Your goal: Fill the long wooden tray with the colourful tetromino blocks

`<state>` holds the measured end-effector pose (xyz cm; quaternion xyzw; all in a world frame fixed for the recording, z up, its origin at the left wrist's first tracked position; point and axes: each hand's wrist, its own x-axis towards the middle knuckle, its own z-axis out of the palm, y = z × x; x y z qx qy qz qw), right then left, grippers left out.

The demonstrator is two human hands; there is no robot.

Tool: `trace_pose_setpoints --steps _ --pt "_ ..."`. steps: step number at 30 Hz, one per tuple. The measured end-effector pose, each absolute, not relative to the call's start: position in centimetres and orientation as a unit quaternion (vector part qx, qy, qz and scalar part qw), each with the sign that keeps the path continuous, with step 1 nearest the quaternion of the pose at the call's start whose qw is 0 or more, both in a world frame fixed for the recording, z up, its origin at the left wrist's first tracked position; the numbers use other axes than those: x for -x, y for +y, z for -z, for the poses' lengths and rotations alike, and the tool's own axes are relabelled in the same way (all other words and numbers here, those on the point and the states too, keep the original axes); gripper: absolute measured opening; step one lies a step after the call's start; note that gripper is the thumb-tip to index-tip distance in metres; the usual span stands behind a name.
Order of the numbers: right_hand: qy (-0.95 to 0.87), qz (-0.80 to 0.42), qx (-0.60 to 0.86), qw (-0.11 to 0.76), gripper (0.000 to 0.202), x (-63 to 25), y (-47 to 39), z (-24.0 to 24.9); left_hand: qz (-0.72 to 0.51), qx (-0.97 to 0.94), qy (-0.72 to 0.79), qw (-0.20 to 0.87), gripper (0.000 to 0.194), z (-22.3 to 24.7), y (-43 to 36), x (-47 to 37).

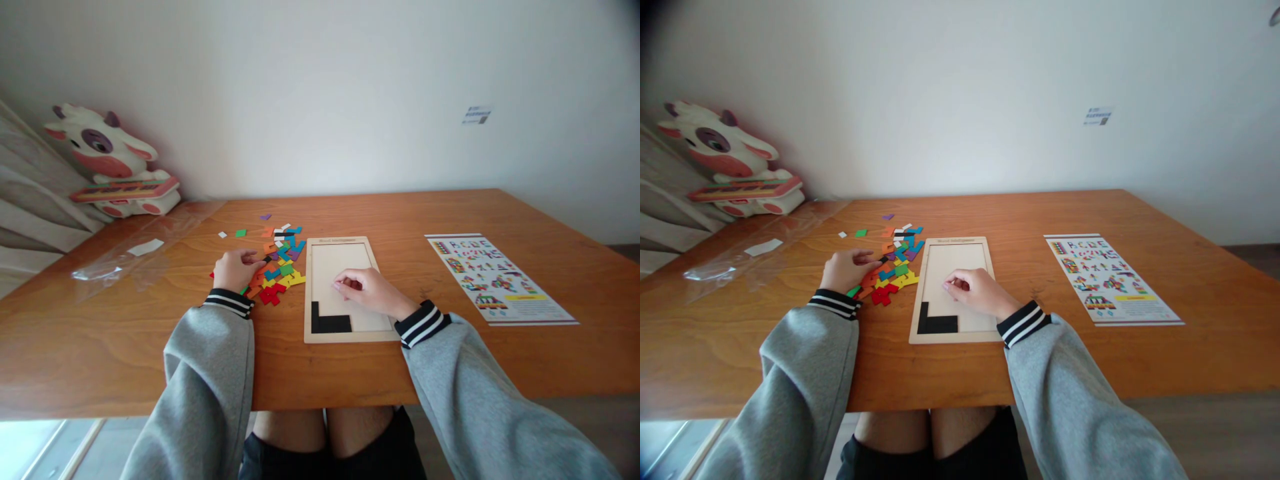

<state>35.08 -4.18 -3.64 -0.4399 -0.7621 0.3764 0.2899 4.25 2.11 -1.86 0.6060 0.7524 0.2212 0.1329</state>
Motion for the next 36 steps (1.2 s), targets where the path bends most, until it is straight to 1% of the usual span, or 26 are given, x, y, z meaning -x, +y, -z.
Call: trace_pose_setpoints --steps 3,6,9,11,13,18,22,25,28,31,36 --pt "-0.762 -0.372 0.443 0.29 0.033 -35.1 -4.1 3.8 -0.235 -0.607 0.744 0.149 0.038 2.0 2.1 -4.5" --pt "-0.763 -0.371 0.442 0.29 0.031 -35.1 -4.1 3.7 -0.265 -0.613 0.731 0.141 0.037 2.4 2.1 -4.6" --pt "-0.76 -0.372 0.445 0.294 0.029 -35.0 -4.2 3.6 -0.322 -0.626 0.699 0.122 0.034 2.8 2.0 -5.1" --pt "-0.756 -0.363 0.447 0.309 0.026 -35.0 -4.1 3.6 -0.368 -0.652 0.65 0.129 0.033 2.9 1.8 -6.0" --pt "-0.752 -0.354 0.447 0.331 0.025 -35.0 -4.1 3.5 -0.391 -0.697 0.58 0.157 0.032 3.0 1.3 -7.4" --pt "-0.733 -0.357 0.455 0.358 0.039 -35.0 -3.9 3.2 -0.323 -0.813 0.388 0.291 0.028 3.1 -0.8 -11.3" --pt "-0.74 -0.379 0.447 0.331 0.029 -34.8 -4.0 3.1 -0.322 -0.801 0.356 0.357 0.028 3.5 -1.8 -12.7" --pt "-0.739 -0.402 0.437 0.319 0.03 -34.8 -4.0 3.3 -0.328 -0.787 0.358 0.381 0.03 3.8 -1.9 -12.9" --pt "-0.74 -0.406 0.438 0.308 0.031 -35.4 -3.8 3.4 -0.332 -0.792 0.368 0.358 0.028 3.8 -1.7 -12.8" --pt "-0.764 -0.394 0.436 0.265 0.027 -36.3 -3.6 3.2 -0.324 -0.816 0.375 0.296 0.025 3.7 -1.6 -12.7" --pt "-0.834 -0.342 0.377 0.213 0.027 -36.9 -3.5 3.0 -0.312 -0.84 0.366 0.25 0.025 3.7 -1.5 -12.6"
